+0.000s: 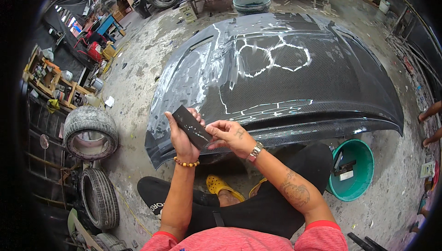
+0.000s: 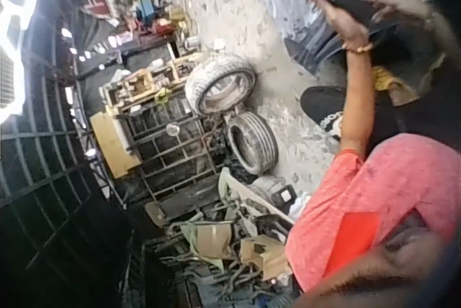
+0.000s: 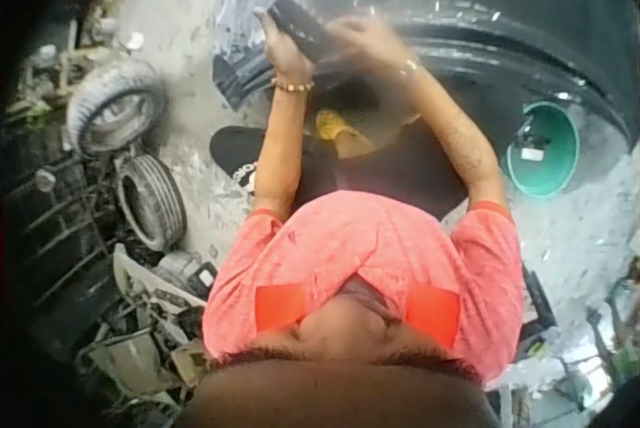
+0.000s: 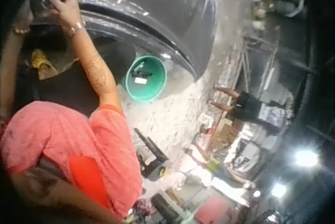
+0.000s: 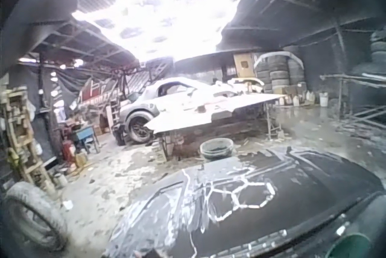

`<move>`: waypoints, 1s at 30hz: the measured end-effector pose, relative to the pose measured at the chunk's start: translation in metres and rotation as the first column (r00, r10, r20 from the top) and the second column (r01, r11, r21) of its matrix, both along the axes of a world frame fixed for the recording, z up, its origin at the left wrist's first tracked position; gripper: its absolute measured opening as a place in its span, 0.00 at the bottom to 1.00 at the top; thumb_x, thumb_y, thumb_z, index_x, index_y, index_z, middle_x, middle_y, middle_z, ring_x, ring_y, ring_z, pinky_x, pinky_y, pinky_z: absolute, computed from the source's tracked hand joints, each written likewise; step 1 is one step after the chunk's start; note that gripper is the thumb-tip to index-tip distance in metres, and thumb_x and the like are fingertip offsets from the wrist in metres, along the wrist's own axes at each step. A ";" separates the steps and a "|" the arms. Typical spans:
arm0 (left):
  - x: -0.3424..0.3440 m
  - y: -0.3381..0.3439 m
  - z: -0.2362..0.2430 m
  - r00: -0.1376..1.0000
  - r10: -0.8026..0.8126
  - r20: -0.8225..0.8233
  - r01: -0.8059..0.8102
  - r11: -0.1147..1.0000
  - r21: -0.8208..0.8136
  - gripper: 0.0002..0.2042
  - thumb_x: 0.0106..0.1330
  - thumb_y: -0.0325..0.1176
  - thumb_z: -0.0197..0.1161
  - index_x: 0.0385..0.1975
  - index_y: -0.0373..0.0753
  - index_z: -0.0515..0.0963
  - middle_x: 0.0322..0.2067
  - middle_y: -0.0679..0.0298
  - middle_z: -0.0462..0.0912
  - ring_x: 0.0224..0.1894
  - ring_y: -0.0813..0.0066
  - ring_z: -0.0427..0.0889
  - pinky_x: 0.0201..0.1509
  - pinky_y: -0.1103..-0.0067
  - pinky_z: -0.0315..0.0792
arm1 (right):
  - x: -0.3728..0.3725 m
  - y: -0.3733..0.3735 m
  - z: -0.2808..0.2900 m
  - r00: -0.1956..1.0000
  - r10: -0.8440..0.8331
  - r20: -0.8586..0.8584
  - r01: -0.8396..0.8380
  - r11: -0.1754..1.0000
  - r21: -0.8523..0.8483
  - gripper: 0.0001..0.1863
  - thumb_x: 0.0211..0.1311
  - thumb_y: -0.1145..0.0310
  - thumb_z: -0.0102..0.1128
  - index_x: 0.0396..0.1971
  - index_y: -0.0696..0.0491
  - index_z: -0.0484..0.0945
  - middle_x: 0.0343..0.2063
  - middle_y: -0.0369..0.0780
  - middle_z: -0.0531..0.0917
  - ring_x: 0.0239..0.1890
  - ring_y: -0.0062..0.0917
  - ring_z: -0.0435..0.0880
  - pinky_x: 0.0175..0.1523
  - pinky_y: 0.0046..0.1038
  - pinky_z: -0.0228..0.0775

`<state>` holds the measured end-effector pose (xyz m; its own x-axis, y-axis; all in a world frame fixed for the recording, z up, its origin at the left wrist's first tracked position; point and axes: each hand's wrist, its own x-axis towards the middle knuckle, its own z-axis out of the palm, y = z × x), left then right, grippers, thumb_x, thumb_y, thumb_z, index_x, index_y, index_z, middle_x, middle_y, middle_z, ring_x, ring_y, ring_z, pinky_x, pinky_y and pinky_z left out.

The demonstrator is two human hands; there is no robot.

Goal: Wet sanding a carbon fiber car hood with a sanding block.

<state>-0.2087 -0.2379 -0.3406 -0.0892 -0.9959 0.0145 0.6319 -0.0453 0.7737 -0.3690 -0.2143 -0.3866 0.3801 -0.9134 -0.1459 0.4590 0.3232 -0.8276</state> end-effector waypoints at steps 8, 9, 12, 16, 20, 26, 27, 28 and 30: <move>-0.011 0.007 0.009 0.971 -0.076 -0.227 0.080 0.997 0.007 0.32 0.79 0.66 0.39 0.35 0.37 0.67 0.31 0.65 0.67 0.33 0.73 0.68 0.38 0.76 0.69 | -0.006 -0.003 -0.012 0.885 0.216 0.412 -0.275 0.957 0.090 0.10 0.74 0.64 0.63 0.45 0.55 0.82 0.43 0.35 0.86 0.46 0.20 0.85 0.58 0.33 0.80; -0.011 0.007 0.009 0.953 -0.100 -0.287 0.106 0.994 0.006 0.31 0.79 0.66 0.39 0.35 0.37 0.67 0.31 0.64 0.67 0.33 0.73 0.67 0.37 0.76 0.69 | -0.006 -0.002 -0.011 0.897 0.209 0.390 -0.263 0.961 0.090 0.10 0.74 0.64 0.63 0.45 0.55 0.82 0.43 0.35 0.86 0.46 0.20 0.85 0.58 0.33 0.80; -0.008 0.005 0.009 0.956 -0.156 -0.248 0.149 0.988 -0.050 0.31 0.79 0.66 0.39 0.35 0.37 0.67 0.31 0.64 0.67 0.32 0.73 0.67 0.36 0.77 0.69 | -0.007 -0.001 -0.004 0.875 0.243 0.419 -0.304 0.949 0.084 0.10 0.75 0.64 0.63 0.45 0.54 0.82 0.43 0.35 0.86 0.47 0.20 0.85 0.62 0.34 0.78; -0.003 0.002 0.003 0.978 -0.056 -0.200 0.057 0.998 0.000 0.32 0.79 0.66 0.39 0.34 0.38 0.67 0.30 0.64 0.67 0.32 0.73 0.67 0.35 0.77 0.69 | -0.005 0.003 0.016 0.991 0.111 0.074 -0.114 0.993 0.037 0.10 0.72 0.65 0.66 0.44 0.55 0.83 0.43 0.34 0.85 0.44 0.20 0.86 0.54 0.30 0.82; -0.002 -0.002 -0.005 0.996 0.062 -0.057 -0.063 0.998 -0.005 0.33 0.79 0.67 0.36 0.34 0.38 0.69 0.30 0.65 0.70 0.32 0.74 0.70 0.37 0.78 0.70 | -0.001 0.016 0.035 0.776 -0.412 -0.477 0.122 0.841 -0.527 0.15 0.64 0.67 0.74 0.46 0.59 0.83 0.43 0.38 0.85 0.43 0.21 0.87 0.47 0.26 0.84; -0.008 0.002 -0.008 0.991 0.137 0.007 -0.137 0.990 -0.017 0.31 0.79 0.66 0.38 0.42 0.39 0.71 0.34 0.65 0.74 0.33 0.76 0.73 0.40 0.79 0.72 | 0.015 0.025 0.034 0.711 -0.507 -0.488 0.096 0.757 -0.646 0.23 0.57 0.67 0.78 0.49 0.61 0.81 0.45 0.45 0.85 0.44 0.30 0.88 0.51 0.30 0.81; -0.009 0.004 -0.007 0.992 0.125 0.032 -0.125 0.992 0.007 0.30 0.79 0.65 0.39 0.44 0.40 0.70 0.35 0.66 0.74 0.33 0.77 0.73 0.41 0.79 0.72 | 0.015 0.024 0.032 0.702 -0.522 -0.485 0.097 0.745 -0.660 0.24 0.56 0.67 0.78 0.49 0.61 0.80 0.44 0.46 0.85 0.44 0.32 0.88 0.51 0.31 0.81; -0.008 0.006 -0.005 0.988 0.156 0.018 -0.156 0.988 -0.005 0.30 0.79 0.65 0.39 0.44 0.40 0.70 0.35 0.66 0.74 0.33 0.77 0.73 0.41 0.79 0.72 | 0.016 0.023 0.030 0.695 -0.538 -0.476 0.110 0.735 -0.669 0.24 0.54 0.67 0.79 0.48 0.62 0.79 0.43 0.46 0.84 0.45 0.34 0.88 0.52 0.33 0.81; -0.007 0.009 -0.003 0.937 0.090 0.339 -0.080 0.996 -0.045 0.31 0.79 0.66 0.38 0.43 0.39 0.71 0.36 0.64 0.75 0.38 0.75 0.75 0.46 0.77 0.73 | 0.019 0.023 0.025 0.672 -0.560 -0.485 0.106 0.721 -0.685 0.24 0.54 0.67 0.78 0.47 0.62 0.79 0.43 0.46 0.84 0.45 0.36 0.87 0.53 0.33 0.80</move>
<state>-0.2159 -0.2292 -0.3440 -0.0092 -0.9995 0.0287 0.3312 0.0240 0.9433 -0.3495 -0.1911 -0.3621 0.0512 -0.9310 0.3615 -0.2641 -0.3617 -0.8941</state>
